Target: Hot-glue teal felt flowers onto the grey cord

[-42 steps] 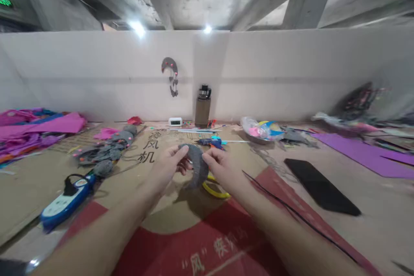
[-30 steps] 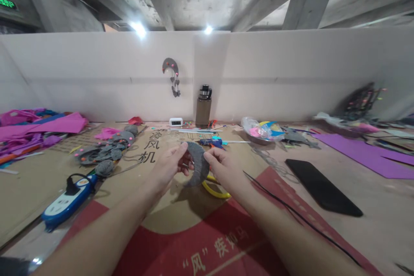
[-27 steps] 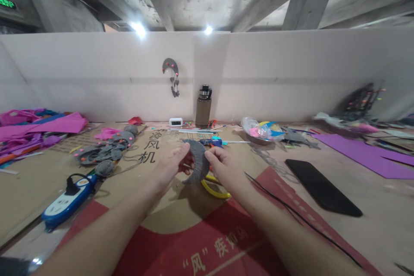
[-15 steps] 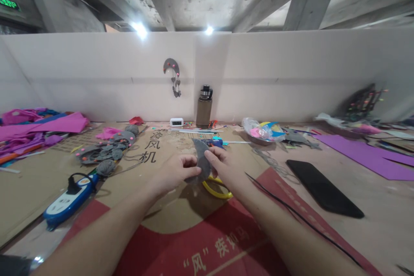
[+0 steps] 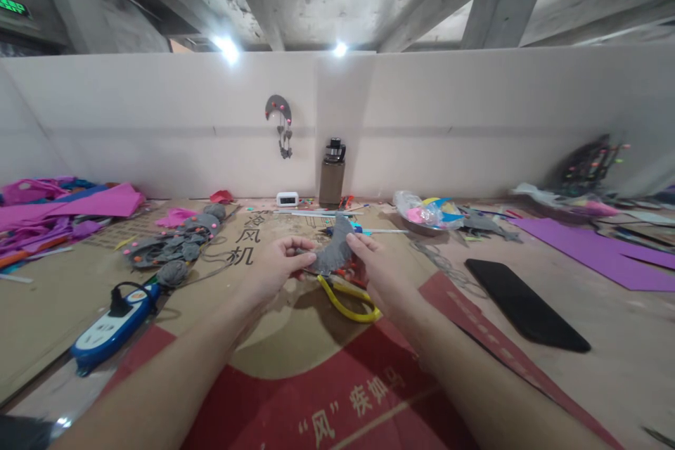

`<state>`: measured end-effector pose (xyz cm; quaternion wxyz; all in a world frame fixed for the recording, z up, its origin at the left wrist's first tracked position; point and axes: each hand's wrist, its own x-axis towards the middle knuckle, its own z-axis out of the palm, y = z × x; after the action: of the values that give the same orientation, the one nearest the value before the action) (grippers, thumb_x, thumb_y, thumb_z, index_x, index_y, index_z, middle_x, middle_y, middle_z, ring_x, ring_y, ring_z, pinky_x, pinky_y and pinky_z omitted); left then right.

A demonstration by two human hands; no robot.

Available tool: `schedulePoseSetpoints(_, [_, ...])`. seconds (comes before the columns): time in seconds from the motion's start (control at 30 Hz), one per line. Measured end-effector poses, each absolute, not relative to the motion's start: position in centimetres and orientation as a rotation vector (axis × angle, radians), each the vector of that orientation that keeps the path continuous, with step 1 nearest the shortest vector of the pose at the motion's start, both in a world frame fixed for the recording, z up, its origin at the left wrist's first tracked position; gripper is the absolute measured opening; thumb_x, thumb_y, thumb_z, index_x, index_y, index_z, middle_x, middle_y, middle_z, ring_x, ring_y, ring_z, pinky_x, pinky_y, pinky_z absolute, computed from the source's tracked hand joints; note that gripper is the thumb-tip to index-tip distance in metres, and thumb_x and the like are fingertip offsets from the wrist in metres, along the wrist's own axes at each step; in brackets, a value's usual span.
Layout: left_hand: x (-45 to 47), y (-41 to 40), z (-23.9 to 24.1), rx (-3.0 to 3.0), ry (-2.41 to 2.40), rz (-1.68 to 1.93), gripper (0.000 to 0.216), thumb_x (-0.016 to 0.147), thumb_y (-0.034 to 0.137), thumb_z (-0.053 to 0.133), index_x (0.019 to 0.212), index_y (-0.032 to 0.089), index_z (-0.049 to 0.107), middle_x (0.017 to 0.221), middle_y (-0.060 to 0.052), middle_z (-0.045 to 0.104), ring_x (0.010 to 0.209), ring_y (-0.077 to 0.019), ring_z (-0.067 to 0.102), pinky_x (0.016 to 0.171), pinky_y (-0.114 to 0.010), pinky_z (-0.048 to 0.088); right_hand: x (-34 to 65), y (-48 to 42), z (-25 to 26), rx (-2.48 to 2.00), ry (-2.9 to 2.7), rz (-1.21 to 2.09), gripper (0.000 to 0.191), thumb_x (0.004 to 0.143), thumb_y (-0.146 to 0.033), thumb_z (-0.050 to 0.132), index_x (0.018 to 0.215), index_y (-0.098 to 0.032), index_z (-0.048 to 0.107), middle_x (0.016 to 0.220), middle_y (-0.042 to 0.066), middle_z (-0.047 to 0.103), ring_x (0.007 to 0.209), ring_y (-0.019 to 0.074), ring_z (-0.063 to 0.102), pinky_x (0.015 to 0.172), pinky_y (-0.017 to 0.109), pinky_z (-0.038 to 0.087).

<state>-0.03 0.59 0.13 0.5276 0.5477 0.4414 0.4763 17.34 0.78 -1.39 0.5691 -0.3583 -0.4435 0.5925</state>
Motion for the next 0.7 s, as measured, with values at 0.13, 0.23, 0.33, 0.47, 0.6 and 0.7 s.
schedulePoseSetpoints(0.13, [-0.3,0.8,0.3,1.27,1.049,1.247,0.038,0.058,0.028,0.078,0.087,0.013,0.059,0.07,-0.002,0.065,0.059,-0.0112,0.059,0.046,-0.018,0.04,16.8,0.8,-1.9,-0.829,-1.194,1.462,0.032,0.062,-0.043,0.071,0.076,-0.017,0.058,0.058,-0.004,0.054,0.05,0.0082,0.047,0.05,0.023,0.042])
schedulePoseSetpoints(0.23, [-0.4,0.8,0.2,1.265,1.033,1.227,0.035,0.06,0.027,0.078,0.087,0.013,0.06,0.072,-0.004,0.067,0.062,-0.0124,0.062,0.045,-0.018,0.04,16.6,1.0,-2.3,-0.881,-1.242,1.417,0.028,0.063,-0.039,0.069,0.072,-0.016,0.057,0.053,-0.004,0.054,0.047,0.008,0.048,0.052,0.024,0.041])
schedulePoseSetpoints(0.33, [-0.3,0.8,0.1,1.242,1.02,1.178,0.031,0.062,0.026,0.076,0.085,0.013,0.061,0.071,-0.005,0.067,0.063,-0.0145,0.064,0.045,-0.018,0.04,16.7,1.2,-2.4,-0.894,-1.257,1.364,0.025,0.064,-0.037,0.067,0.072,-0.016,0.057,0.052,-0.005,0.052,0.047,0.007,0.045,0.05,0.022,0.038])
schedulePoseSetpoints(0.47, [-0.3,0.8,0.2,1.203,0.971,1.13,0.024,0.068,0.024,0.071,0.087,0.012,0.062,0.076,-0.006,0.067,0.065,-0.014,0.065,0.046,-0.017,0.042,17.0,1.1,-2.3,-0.899,-1.263,1.334,0.024,0.066,-0.037,0.066,0.074,-0.016,0.057,0.052,-0.005,0.051,0.046,0.0065,0.044,0.049,0.021,0.037])
schedulePoseSetpoints(0.6, [-0.5,0.8,0.5,1.159,0.952,1.091,0.025,0.078,0.033,0.061,0.092,0.012,0.06,0.083,-0.011,0.067,0.072,-0.0155,0.064,0.05,-0.019,0.043,17.2,1.3,-2.3,-0.882,-1.211,1.353,0.027,0.067,-0.036,0.066,0.082,-0.017,0.054,0.053,-0.006,0.051,0.043,0.0057,0.042,0.046,0.02,0.037])
schedulePoseSetpoints(0.7, [-0.4,0.5,0.8,1.404,0.998,1.19,0.036,0.075,0.04,0.063,0.099,0.014,0.06,0.1,-0.012,0.065,0.085,-0.0193,0.062,0.062,-0.025,0.047,17.2,1.5,-2.5,-0.871,-1.161,1.35,0.033,0.066,-0.036,0.067,0.088,-0.018,0.051,0.057,-0.006,0.055,0.041,0.0053,0.042,0.043,0.02,0.036])
